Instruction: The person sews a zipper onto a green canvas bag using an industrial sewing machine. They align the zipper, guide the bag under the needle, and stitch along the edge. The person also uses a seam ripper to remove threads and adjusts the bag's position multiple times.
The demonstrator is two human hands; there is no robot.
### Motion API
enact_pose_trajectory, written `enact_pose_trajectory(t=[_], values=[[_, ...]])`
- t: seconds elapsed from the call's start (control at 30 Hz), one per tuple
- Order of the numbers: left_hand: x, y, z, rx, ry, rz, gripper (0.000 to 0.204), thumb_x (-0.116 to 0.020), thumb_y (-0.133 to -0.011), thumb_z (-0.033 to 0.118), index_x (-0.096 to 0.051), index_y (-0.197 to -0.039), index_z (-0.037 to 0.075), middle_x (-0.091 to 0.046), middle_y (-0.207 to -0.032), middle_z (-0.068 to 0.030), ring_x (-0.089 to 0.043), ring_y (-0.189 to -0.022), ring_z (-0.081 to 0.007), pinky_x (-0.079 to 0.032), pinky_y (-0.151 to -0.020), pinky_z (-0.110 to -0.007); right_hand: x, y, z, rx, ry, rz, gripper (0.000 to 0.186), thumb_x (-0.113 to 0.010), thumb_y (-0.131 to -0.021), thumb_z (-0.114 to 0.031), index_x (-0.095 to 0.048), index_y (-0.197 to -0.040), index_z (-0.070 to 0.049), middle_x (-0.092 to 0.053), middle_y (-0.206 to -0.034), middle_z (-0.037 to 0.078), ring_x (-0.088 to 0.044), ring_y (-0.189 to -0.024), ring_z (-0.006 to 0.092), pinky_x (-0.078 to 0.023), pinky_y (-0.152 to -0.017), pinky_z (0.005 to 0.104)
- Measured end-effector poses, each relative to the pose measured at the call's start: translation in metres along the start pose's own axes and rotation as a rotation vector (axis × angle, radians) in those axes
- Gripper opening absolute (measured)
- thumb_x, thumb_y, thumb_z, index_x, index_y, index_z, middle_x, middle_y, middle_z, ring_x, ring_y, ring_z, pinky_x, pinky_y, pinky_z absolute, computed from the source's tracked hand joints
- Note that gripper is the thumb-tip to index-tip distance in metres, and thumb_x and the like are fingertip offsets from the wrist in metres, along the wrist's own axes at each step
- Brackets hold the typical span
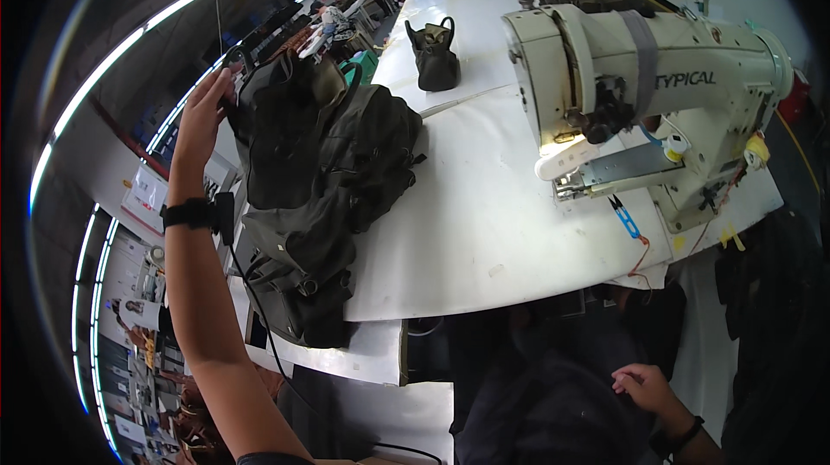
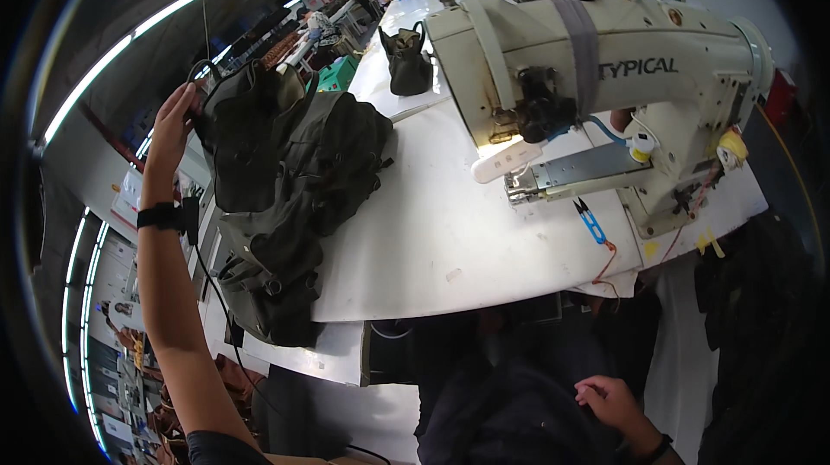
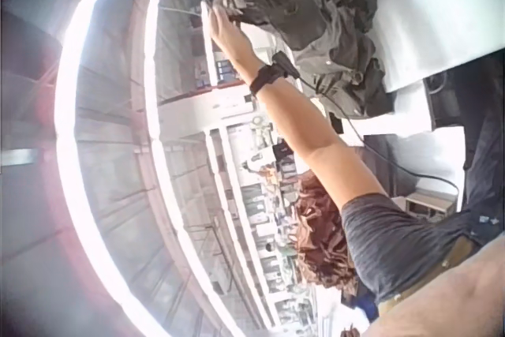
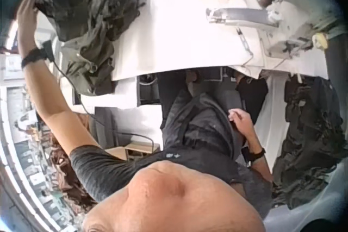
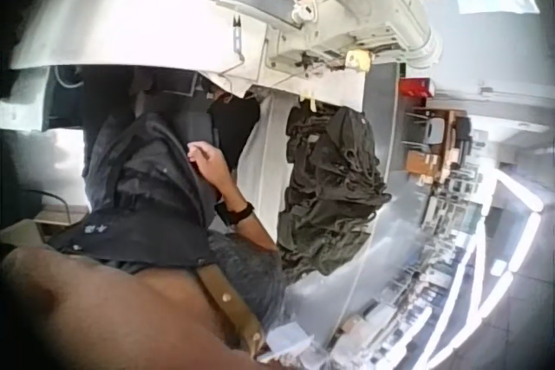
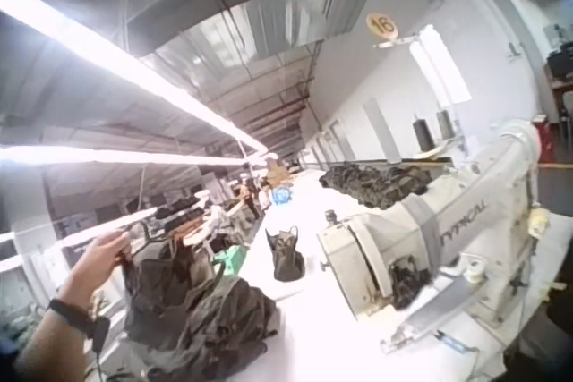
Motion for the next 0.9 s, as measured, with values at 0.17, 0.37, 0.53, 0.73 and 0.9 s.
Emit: enact_pose_trajectory(t=[0.17,0.37,0.53,0.73,0.9], values=[[-0.026,0.019,0.017,0.054,-0.275,-0.211,0.035,-0.071,-0.104,0.036,-0.060,-0.077,0.018,-0.044,-0.068,0.0101,-0.038,-0.062,-0.0031,-0.029,-0.060,-0.024,-0.011,0.001,-0.011,0.050,-0.003,-0.056,0.021,-0.064,-0.101,-0.009,-0.074,-0.114,0.005,-0.078,-0.093,0.010,-0.075,-0.085,0.0122,-0.059,-0.080,0.0262],[-0.152,0.040,0.025,-0.172,-0.366,-0.650,0.018,-0.069,-0.100,0.015,-0.077,-0.093,0.001,-0.057,-0.072,0.0078,-0.049,-0.068,-0.0028,-0.037,-0.062,-0.025,-0.015,0.019,-0.020,0.006,0.025,0.015,0.022,-0.066,-0.102,-0.012,-0.075,-0.116,0.002,-0.078,-0.095,0.007,-0.073,-0.087,0.0103,-0.057,-0.081,0.0256],[-0.241,0.094,0.052,-0.540,-0.797,-0.559,0.036,-0.082,-0.091,0.023,-0.065,-0.072,-0.001,-0.062,-0.067,-0.0160,-0.055,-0.057,-0.0262,-0.042,-0.058,-0.040,-0.033,0.006,-0.046,0.118,0.094,0.016,0.023,-0.070,-0.102,-0.018,-0.075,-0.119,-0.002,-0.078,-0.095,0.007,-0.071,-0.083,0.0108,-0.057,-0.078,0.0279],[-0.220,0.220,-0.014,-0.800,-0.711,-0.280,0.040,-0.081,-0.091,0.011,-0.050,-0.066,0.004,-0.049,-0.065,-0.0119,-0.049,-0.061,-0.0326,-0.038,-0.062,-0.044,-0.052,-0.022,-0.053,0.222,0.135,-0.047,0.023,-0.071,-0.102,-0.019,-0.075,-0.119,-0.003,-0.077,-0.095,0.007,-0.071,-0.082,0.0117,-0.056,-0.077,0.0281],[-0.223,0.305,-0.047,-0.464,-0.701,-0.066,0.044,-0.077,-0.093,0.006,-0.044,-0.065,0.005,-0.041,-0.061,-0.0077,-0.043,-0.057,-0.0262,-0.030,-0.060,-0.040,-0.102,-0.047,-0.098,0.272,-0.191,-0.283,0.032,-0.064,-0.108,-0.015,-0.065,-0.136,0.000,-0.076,-0.112,0.011,-0.073,-0.094,0.0131,-0.058,-0.084,0.0274]])
Point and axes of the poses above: each hand's wrist, its own y-axis away from the middle knuckle, its own x-axis out of the back of the hand, z = x × y, the point moved 3 cm from there along -y, towards the middle knuckle
